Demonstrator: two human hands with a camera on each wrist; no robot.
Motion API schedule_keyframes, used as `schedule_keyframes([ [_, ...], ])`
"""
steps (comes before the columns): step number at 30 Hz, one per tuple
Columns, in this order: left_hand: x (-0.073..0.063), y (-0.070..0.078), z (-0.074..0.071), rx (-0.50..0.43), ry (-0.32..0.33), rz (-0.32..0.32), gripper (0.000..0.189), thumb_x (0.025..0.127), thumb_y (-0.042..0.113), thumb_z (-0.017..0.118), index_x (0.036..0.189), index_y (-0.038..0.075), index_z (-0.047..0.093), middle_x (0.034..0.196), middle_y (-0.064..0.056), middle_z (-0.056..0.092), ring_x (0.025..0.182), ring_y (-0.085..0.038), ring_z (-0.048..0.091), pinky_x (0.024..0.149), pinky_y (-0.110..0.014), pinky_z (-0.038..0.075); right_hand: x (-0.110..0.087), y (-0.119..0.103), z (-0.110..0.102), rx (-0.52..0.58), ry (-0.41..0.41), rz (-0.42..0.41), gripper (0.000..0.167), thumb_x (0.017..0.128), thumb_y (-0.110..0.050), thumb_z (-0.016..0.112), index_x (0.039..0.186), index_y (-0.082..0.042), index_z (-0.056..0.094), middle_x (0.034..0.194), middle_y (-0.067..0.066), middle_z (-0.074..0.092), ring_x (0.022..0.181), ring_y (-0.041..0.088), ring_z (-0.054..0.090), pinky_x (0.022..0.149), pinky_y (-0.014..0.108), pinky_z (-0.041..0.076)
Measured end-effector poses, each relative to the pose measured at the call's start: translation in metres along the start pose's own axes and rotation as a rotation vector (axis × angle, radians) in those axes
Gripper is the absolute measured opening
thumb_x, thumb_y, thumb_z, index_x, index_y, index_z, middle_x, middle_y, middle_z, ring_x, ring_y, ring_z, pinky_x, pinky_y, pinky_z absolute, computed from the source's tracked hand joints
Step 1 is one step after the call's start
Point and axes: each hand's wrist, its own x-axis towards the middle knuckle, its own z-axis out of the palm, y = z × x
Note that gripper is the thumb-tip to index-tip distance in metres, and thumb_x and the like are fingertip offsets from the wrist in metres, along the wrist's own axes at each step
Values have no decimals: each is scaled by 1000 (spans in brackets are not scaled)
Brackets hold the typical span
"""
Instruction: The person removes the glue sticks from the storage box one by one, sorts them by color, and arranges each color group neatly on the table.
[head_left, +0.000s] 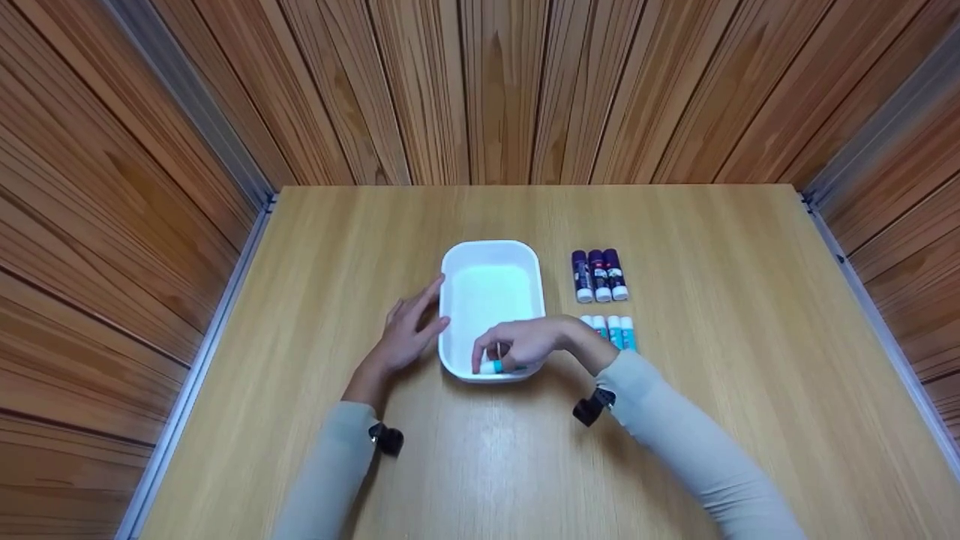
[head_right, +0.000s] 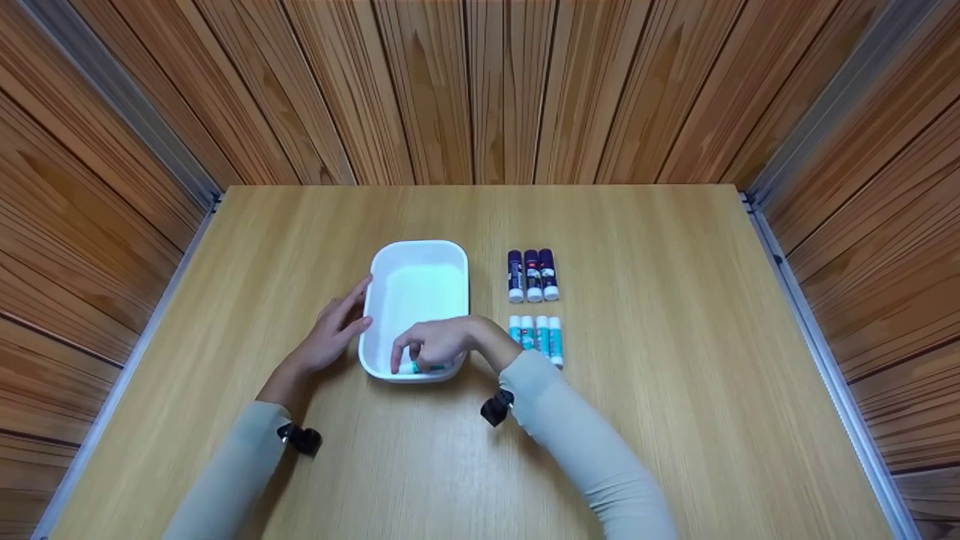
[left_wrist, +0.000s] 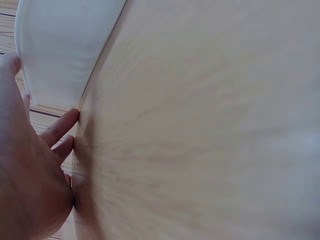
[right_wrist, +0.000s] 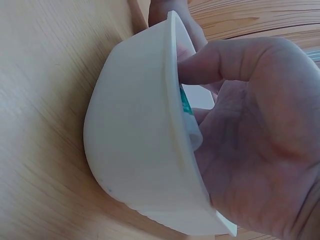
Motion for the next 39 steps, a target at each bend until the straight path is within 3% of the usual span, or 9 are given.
schedule_keyframes([
  [8,-1,2,0,14,10,8,77,115,44,59,182,33,23,185,-5,40,176,-32,30,142,-72,-1,-4,-5,-4,7,45,-42,46,103,-2,53,143,-18,71,130,11,63,117,21,54,103,36,44],
  [20,-1,0,1,-6,-10,-11,77,115,52,57,181,41,19,187,0,37,179,-28,25,144,-68,-6,-27,-11,-15,31,123,-67,45,104,-6,56,144,-21,70,139,12,64,126,25,56,105,38,49],
  [30,0,0,0,-10,-15,0,76,115,56,55,181,45,17,188,4,33,180,-25,21,144,-67,-6,-56,3,-18,75,211,-52,44,104,-4,57,143,-17,71,139,13,63,125,26,54,103,38,50],
  [39,0,0,0,-27,8,16,76,115,49,58,181,37,21,186,1,37,178,-30,27,142,-70,-6,-82,24,-18,93,308,-41,44,103,0,54,141,-13,70,135,15,66,118,27,56,101,40,49],
])
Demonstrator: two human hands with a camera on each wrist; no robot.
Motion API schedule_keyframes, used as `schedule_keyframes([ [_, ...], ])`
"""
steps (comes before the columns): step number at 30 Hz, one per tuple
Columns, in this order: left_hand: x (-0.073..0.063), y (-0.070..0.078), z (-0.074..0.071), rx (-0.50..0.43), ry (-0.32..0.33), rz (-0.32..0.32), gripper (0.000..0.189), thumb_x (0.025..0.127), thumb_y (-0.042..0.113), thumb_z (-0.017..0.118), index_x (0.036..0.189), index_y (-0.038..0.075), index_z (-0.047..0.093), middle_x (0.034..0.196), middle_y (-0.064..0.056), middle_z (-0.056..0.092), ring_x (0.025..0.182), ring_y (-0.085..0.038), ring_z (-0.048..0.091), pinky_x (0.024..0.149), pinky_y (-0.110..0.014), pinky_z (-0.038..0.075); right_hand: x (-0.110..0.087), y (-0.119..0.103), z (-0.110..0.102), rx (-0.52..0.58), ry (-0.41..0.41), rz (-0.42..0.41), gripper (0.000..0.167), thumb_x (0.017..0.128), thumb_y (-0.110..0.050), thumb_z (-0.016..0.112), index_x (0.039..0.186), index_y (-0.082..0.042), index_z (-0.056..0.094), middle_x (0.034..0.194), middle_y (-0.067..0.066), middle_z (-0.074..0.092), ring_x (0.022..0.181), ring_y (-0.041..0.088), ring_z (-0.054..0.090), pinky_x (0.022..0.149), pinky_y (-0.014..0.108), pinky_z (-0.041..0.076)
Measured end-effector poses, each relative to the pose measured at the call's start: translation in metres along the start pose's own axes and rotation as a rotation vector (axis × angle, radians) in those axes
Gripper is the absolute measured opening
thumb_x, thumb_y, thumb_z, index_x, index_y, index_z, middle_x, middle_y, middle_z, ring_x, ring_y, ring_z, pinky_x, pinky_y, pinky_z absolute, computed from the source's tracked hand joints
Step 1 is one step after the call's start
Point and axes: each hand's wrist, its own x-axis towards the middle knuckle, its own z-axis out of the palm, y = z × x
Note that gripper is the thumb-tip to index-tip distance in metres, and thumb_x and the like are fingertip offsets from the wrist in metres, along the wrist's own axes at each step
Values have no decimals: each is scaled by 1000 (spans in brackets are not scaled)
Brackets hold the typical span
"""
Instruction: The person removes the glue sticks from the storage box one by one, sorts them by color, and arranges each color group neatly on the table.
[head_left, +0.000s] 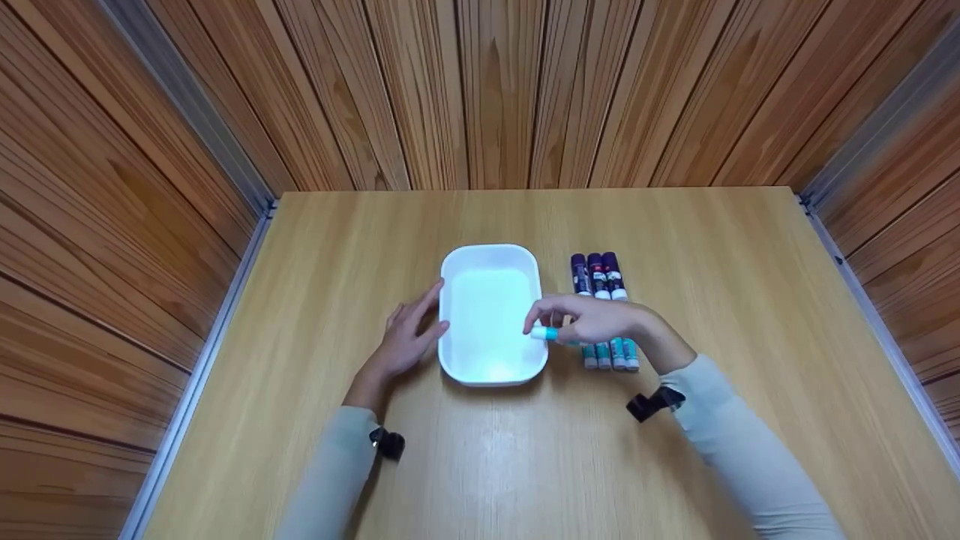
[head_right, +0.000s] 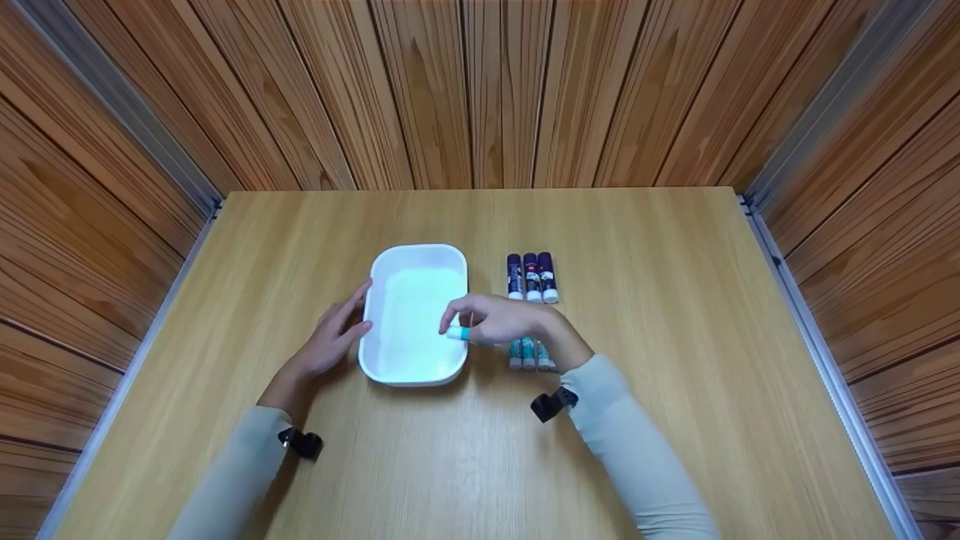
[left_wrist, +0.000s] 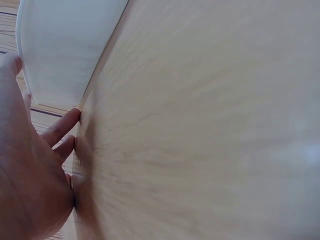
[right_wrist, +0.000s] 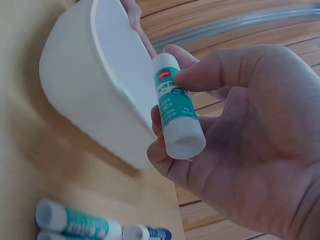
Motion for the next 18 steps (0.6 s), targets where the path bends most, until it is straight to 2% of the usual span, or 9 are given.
schedule_keyframes([
  [7,0,0,0,-5,-4,-3,76,116,48,58,181,38,21,187,1,36,178,-28,26,142,-69,-8,-19,16,-6,-27,56,-40,35,107,-1,56,138,-6,71,138,17,71,122,29,61,107,47,51],
  [11,1,0,0,-3,-2,-6,76,116,49,57,181,38,21,187,1,35,178,-28,26,143,-69,-7,-33,26,-7,-28,81,2,36,107,-2,56,140,-6,69,143,17,68,129,31,61,110,47,50],
  [18,1,0,-1,-10,-9,-3,75,117,45,57,181,38,20,188,2,33,179,-27,23,142,-69,-9,-57,45,-6,-18,119,41,37,109,-1,54,143,-6,67,150,17,64,140,37,56,121,62,46],
])
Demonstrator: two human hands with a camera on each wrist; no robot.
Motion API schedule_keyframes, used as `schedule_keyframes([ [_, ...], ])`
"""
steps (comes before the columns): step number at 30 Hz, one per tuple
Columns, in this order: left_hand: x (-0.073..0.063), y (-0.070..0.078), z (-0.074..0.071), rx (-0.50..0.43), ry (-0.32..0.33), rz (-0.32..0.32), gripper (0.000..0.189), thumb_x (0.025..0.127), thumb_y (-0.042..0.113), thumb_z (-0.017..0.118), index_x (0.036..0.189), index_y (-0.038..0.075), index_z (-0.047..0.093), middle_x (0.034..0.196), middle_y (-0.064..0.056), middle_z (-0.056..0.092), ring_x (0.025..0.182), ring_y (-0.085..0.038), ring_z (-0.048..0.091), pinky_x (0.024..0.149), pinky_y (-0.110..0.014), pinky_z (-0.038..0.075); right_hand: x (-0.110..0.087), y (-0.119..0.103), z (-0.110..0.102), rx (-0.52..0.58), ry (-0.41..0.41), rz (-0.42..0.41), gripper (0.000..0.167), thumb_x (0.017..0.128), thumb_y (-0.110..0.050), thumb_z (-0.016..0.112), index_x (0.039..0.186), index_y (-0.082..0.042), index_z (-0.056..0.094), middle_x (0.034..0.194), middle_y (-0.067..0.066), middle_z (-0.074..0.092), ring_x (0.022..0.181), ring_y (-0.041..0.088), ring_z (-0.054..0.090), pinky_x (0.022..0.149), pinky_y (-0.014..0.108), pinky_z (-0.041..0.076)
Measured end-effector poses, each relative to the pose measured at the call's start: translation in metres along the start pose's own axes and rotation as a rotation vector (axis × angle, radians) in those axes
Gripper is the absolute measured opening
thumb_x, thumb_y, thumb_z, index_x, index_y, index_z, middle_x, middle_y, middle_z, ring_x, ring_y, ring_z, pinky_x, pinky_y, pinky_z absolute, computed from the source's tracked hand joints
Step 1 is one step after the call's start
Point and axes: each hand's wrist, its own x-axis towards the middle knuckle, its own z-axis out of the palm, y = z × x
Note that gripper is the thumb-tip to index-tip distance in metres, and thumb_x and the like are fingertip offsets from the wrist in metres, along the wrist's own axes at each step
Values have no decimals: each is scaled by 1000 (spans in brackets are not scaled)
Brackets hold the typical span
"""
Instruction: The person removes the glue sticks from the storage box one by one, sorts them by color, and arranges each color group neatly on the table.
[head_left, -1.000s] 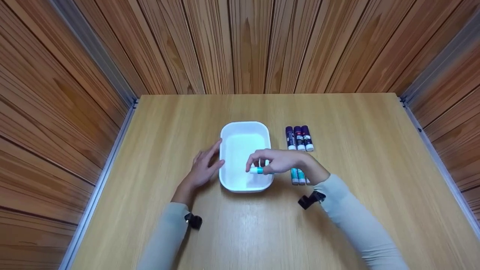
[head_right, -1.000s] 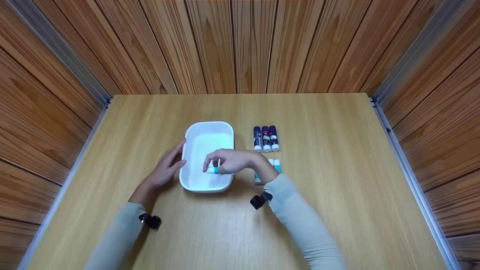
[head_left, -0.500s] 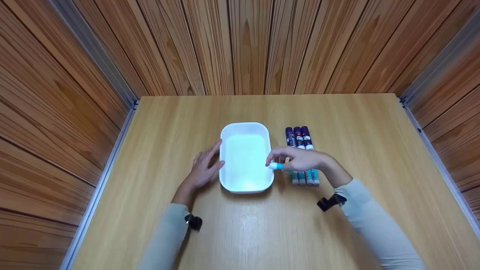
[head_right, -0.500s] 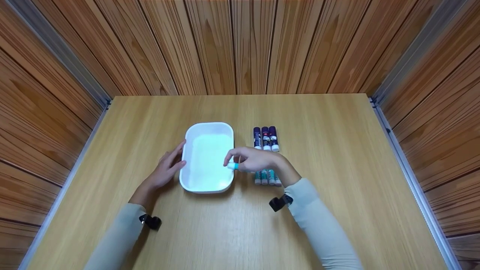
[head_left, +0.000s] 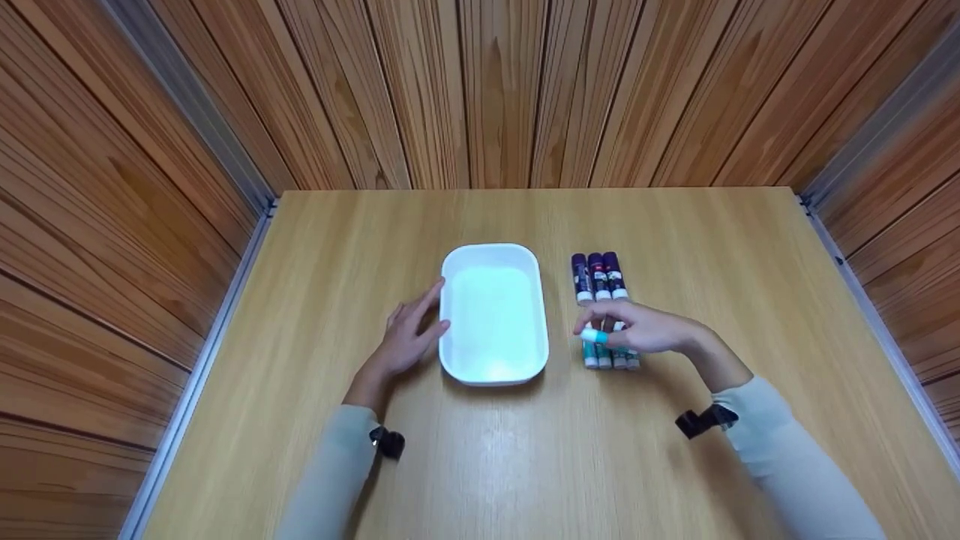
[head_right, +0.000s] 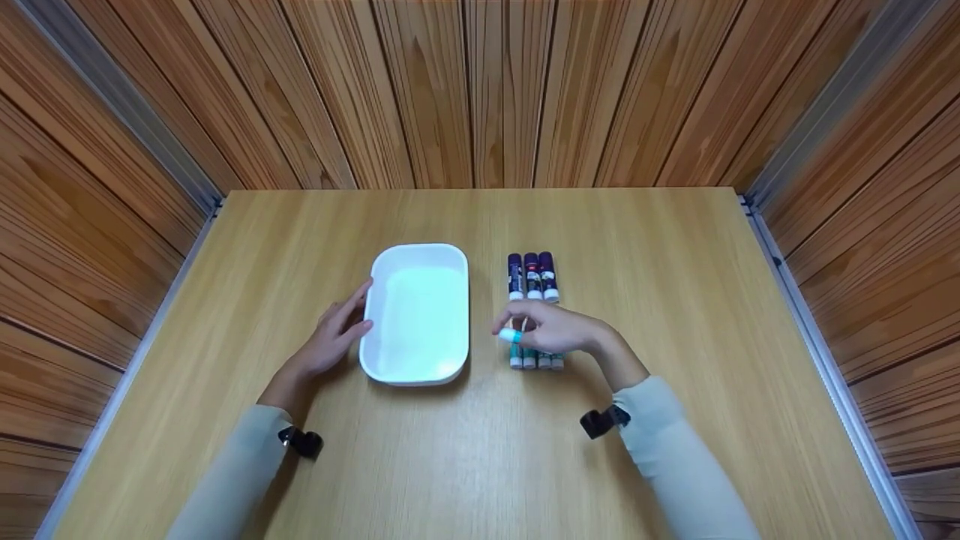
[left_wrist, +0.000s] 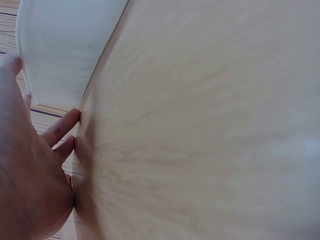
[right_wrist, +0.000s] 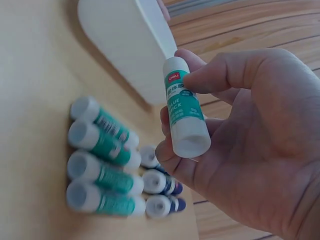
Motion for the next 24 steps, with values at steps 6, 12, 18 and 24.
schedule_keyframes([
  [6,1,0,0,13,8,10,75,116,43,58,182,35,21,186,-1,37,178,-29,26,142,-72,-7,-21,13,-4,15,68,59,37,108,-1,56,141,-12,68,151,19,60,134,35,54,110,47,49],
  [12,1,0,0,25,6,4,76,116,43,59,182,34,22,184,-4,42,178,-30,27,141,-73,-6,-35,23,-7,17,148,64,36,106,3,58,140,-5,66,130,19,62,110,29,53,81,28,51],
  [18,-1,2,1,19,-3,-8,78,116,45,58,182,38,18,188,1,32,179,-29,22,142,-71,-9,-43,31,-8,63,259,151,38,106,-1,63,144,-3,60,126,20,59,111,28,52,84,30,50],
  [24,-1,3,1,22,-7,-28,77,116,46,58,181,43,17,189,3,30,180,-27,20,143,-68,-10,-47,40,-8,121,308,262,47,109,-7,65,152,-1,47,129,19,53,113,28,52,81,30,52],
])
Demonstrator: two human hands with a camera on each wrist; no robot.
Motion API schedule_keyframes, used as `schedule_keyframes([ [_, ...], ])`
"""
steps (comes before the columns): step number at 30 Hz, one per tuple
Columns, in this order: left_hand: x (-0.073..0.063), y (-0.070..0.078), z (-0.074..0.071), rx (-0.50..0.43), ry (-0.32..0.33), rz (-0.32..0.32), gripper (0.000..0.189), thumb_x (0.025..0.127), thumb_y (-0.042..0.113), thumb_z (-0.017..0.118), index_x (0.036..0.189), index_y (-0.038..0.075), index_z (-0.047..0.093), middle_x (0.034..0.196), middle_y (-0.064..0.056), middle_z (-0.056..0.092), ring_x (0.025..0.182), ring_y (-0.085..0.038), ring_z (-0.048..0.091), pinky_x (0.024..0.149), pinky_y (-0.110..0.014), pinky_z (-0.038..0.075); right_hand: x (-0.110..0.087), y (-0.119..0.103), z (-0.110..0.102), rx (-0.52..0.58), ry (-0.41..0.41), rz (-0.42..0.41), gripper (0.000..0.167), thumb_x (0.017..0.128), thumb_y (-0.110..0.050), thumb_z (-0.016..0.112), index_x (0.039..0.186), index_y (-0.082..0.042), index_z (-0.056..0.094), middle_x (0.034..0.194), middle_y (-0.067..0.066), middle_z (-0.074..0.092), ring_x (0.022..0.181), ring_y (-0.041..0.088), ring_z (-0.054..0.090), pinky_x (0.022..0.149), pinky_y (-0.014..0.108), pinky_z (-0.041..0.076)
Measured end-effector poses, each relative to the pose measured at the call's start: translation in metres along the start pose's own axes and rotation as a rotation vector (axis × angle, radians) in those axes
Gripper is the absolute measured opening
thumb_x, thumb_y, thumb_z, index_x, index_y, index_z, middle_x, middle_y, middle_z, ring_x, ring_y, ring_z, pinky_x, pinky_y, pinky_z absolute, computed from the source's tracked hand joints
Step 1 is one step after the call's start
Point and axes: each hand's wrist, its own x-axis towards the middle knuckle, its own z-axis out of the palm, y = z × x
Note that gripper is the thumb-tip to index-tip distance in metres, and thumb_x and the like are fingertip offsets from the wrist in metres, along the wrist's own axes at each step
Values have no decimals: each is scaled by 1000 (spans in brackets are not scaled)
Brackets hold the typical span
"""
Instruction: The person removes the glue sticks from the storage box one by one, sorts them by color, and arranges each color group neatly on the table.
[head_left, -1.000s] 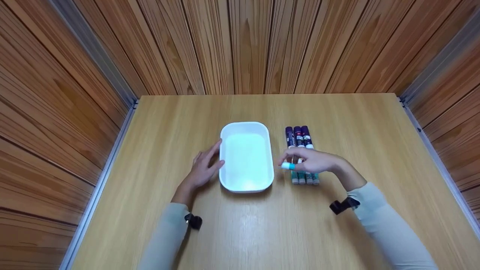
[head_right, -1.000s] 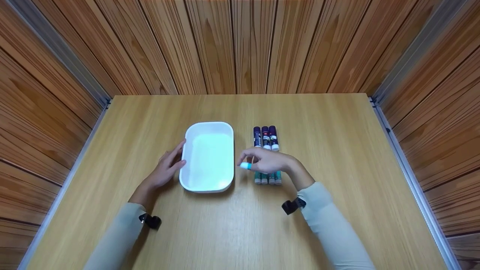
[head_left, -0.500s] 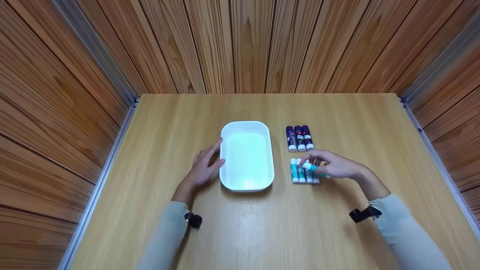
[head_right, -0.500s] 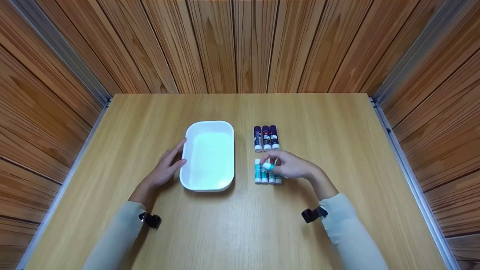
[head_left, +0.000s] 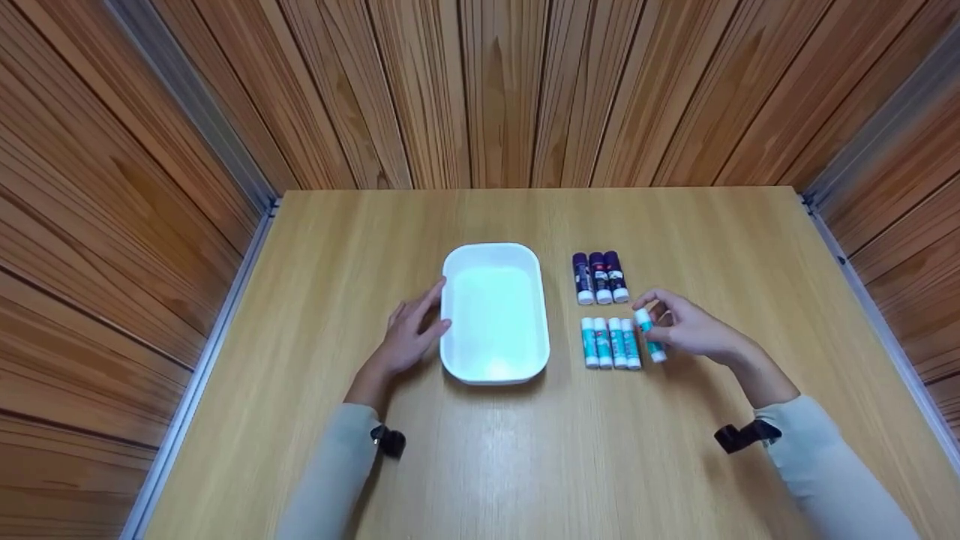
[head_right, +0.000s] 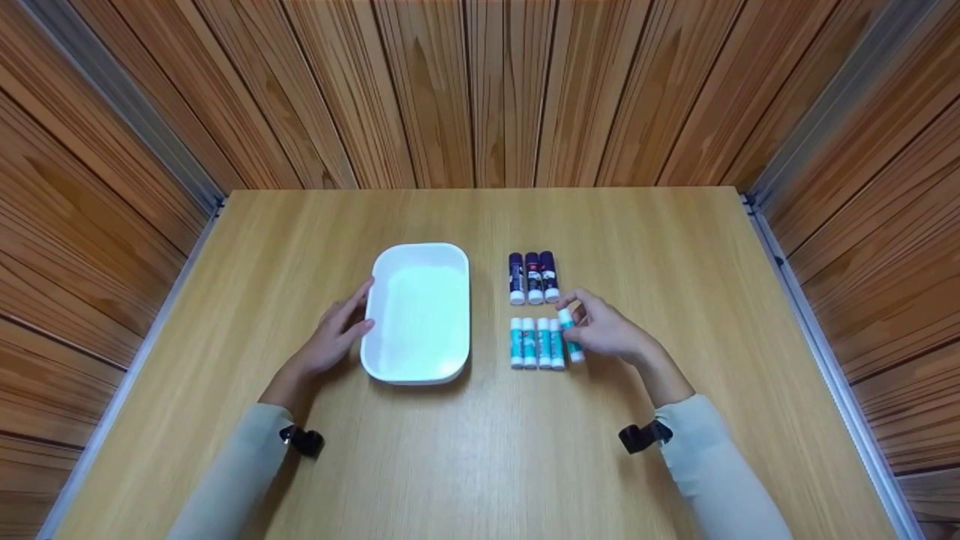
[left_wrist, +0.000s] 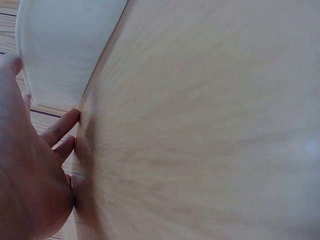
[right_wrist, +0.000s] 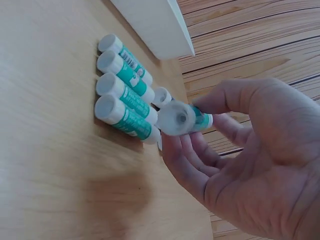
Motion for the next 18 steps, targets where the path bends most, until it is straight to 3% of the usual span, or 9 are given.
schedule_keyframes([
  [8,0,0,1,-6,5,4,76,116,44,58,181,42,18,188,3,33,179,-27,23,142,-69,-9,-1,4,3,44,-6,97,48,109,-8,66,151,-2,43,124,16,51,102,26,57,76,33,62],
  [18,1,-3,0,0,25,47,76,115,41,58,182,32,23,184,-4,41,177,-32,29,139,-76,-4,3,7,10,54,18,138,45,108,-7,68,147,-1,46,117,12,52,99,24,58,70,28,59],
])
